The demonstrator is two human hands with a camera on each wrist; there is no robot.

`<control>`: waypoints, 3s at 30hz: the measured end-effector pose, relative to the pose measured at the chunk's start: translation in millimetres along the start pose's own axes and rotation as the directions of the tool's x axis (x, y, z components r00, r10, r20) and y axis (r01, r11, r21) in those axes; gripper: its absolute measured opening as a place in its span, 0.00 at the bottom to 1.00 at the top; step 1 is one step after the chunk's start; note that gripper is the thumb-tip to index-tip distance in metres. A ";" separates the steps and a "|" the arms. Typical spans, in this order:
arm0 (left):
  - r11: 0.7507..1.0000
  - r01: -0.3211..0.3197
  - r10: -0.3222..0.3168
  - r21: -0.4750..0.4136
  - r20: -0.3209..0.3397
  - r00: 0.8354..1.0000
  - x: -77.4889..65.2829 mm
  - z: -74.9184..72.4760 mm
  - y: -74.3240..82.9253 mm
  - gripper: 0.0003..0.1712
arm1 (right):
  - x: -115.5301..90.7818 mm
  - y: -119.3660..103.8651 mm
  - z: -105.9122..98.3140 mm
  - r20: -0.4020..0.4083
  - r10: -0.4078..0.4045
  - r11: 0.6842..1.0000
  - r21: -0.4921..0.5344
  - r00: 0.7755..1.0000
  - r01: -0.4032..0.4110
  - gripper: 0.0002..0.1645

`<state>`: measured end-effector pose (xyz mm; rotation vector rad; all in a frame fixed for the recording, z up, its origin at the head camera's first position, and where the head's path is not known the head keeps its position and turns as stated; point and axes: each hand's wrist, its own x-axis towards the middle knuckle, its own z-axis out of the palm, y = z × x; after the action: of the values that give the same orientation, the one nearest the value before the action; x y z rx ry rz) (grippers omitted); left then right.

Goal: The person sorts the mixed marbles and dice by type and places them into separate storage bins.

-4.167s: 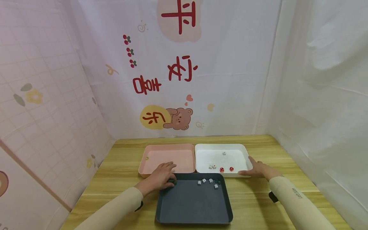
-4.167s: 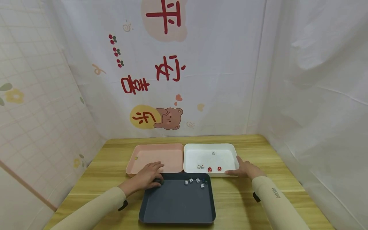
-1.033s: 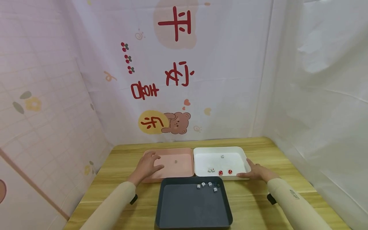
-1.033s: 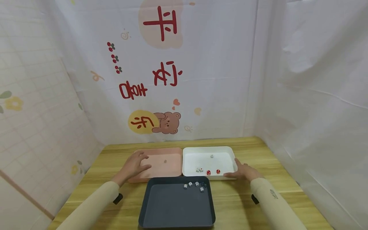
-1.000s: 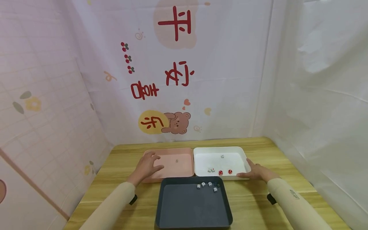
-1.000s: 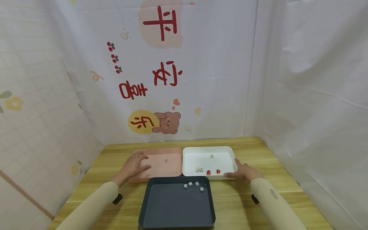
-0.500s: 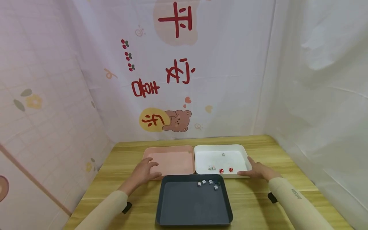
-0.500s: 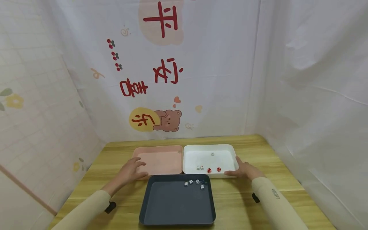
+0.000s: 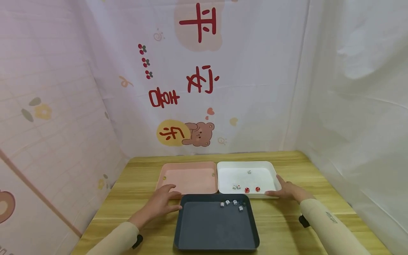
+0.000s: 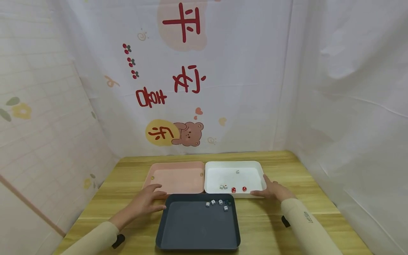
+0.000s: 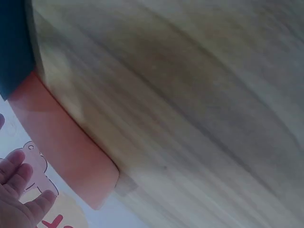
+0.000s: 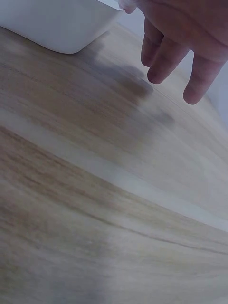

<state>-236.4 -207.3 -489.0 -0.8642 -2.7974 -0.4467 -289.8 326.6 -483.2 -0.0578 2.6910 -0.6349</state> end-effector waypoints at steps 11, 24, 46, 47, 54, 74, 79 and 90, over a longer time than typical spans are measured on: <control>0.998 -0.057 0.056 0.014 0.061 0.997 -10.2 2.2 -4.6 0.34 | -0.3 -2.2 -2.4 -0.014 -0.028 1.000 0.004 1.000 0.028 0.77; 0.992 -0.117 0.113 0.046 0.075 0.991 -14.8 3.0 -5.5 0.35 | 1.3 1.7 -1.8 -0.010 -0.044 0.999 -0.009 0.999 0.044 0.76; 0.985 -0.161 0.156 0.058 0.082 0.984 -23.1 4.1 -1.6 0.33 | -0.4 3.3 5.4 -0.023 -0.055 0.998 -0.009 0.998 0.055 0.77; 0.985 -0.161 0.156 0.057 0.083 0.984 -22.8 4.2 -1.5 0.33 | 0.0 3.6 5.4 -0.027 -0.059 0.998 -0.008 0.998 0.059 0.77; 0.989 -0.136 0.129 0.059 0.110 0.986 -19.9 3.7 -2.0 0.35 | 2.9 4.6 2.9 -0.072 -0.092 0.995 -0.038 0.993 0.089 0.75; 0.991 -0.121 0.115 0.048 0.110 0.987 -18.6 7.1 -4.3 0.34 | 1.3 -24.1 -0.4 -0.237 -0.335 0.927 -0.256 0.912 0.274 0.59; 0.992 -0.122 0.117 0.041 0.107 0.987 -18.4 7.9 -3.7 0.33 | 0.6 -40.4 5.0 -0.267 -0.446 0.881 -0.298 0.854 0.367 0.55; 0.993 -0.114 0.110 0.031 0.119 0.987 -19.2 5.5 -2.1 0.34 | 6.4 -64.6 24.9 -0.272 -0.600 0.789 -0.356 0.753 0.500 0.47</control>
<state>-222.4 -217.1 -499.6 -1.0657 -2.8331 -0.3341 -289.4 257.3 -477.7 -0.9409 3.1229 -0.4721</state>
